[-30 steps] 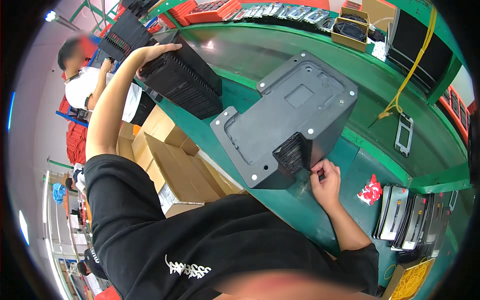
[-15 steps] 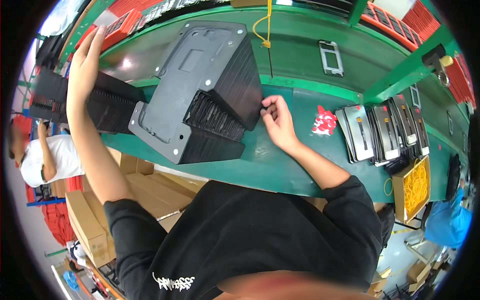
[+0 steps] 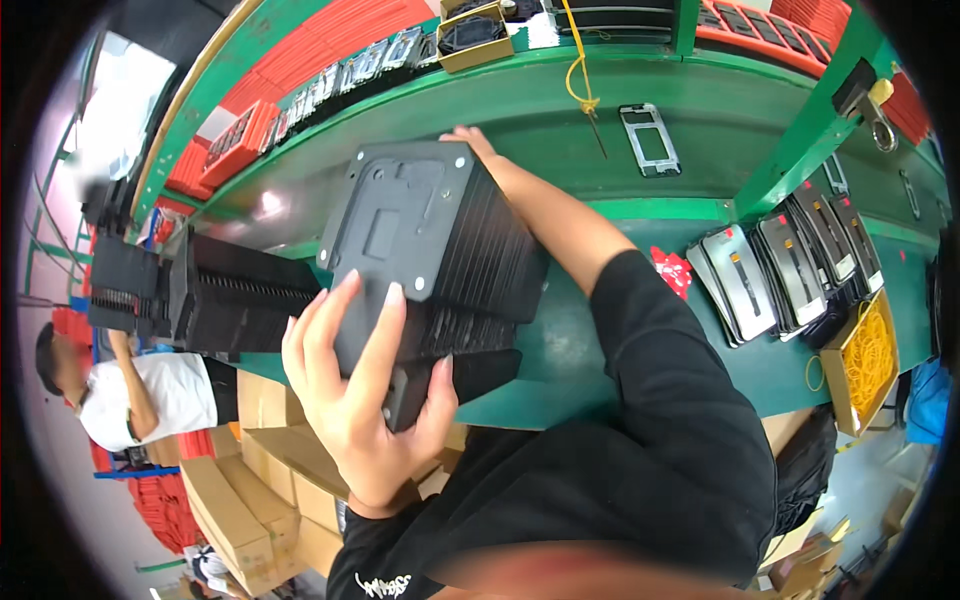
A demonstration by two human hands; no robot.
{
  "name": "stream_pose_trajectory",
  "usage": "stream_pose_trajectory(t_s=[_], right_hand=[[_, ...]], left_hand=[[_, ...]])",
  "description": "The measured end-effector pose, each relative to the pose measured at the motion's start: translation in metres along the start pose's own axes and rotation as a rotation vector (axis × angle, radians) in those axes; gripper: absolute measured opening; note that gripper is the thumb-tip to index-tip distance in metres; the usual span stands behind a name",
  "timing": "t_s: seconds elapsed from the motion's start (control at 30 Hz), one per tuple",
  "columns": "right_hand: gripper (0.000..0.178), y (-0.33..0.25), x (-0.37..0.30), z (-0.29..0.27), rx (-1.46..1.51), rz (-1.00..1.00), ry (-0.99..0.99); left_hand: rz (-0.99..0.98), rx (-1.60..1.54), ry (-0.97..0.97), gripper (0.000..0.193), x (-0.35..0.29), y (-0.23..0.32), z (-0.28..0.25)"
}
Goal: Assemble tablet screens into plastic housings on a factory assembly line.
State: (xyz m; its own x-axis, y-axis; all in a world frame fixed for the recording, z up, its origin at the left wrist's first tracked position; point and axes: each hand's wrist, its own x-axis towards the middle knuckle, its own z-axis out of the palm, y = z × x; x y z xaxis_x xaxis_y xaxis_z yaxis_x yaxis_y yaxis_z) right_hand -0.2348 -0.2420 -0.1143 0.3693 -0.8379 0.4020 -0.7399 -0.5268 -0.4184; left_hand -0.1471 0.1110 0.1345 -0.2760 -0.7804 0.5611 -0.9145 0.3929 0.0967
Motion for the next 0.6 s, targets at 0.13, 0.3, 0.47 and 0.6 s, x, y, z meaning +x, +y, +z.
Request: stream_pose_trajectory(t_s=[0.13, 0.3, 0.47, 0.6], right_hand=[[0.025, 0.003, 0.046, 0.025, -0.311, -0.087, -0.257], [0.025, -0.013, 0.042, -0.013, -0.323, 0.055, -0.348], [0.024, -0.028, 0.076, -0.065, -0.235, 0.174, -0.035], [0.036, -0.077, 0.075, -0.182, -0.027, 0.283, 0.187]], left_hand=[[0.005, 0.023, 0.011, 0.056, 0.009, -0.002, 0.003], [0.026, 0.007, 0.015, 0.054, 0.007, -0.015, -0.001], [0.19, -0.097, 0.006, 0.055, 0.013, -0.051, -0.005], [0.308, -0.15, 0.006, 0.067, 0.009, -0.085, 0.0]])
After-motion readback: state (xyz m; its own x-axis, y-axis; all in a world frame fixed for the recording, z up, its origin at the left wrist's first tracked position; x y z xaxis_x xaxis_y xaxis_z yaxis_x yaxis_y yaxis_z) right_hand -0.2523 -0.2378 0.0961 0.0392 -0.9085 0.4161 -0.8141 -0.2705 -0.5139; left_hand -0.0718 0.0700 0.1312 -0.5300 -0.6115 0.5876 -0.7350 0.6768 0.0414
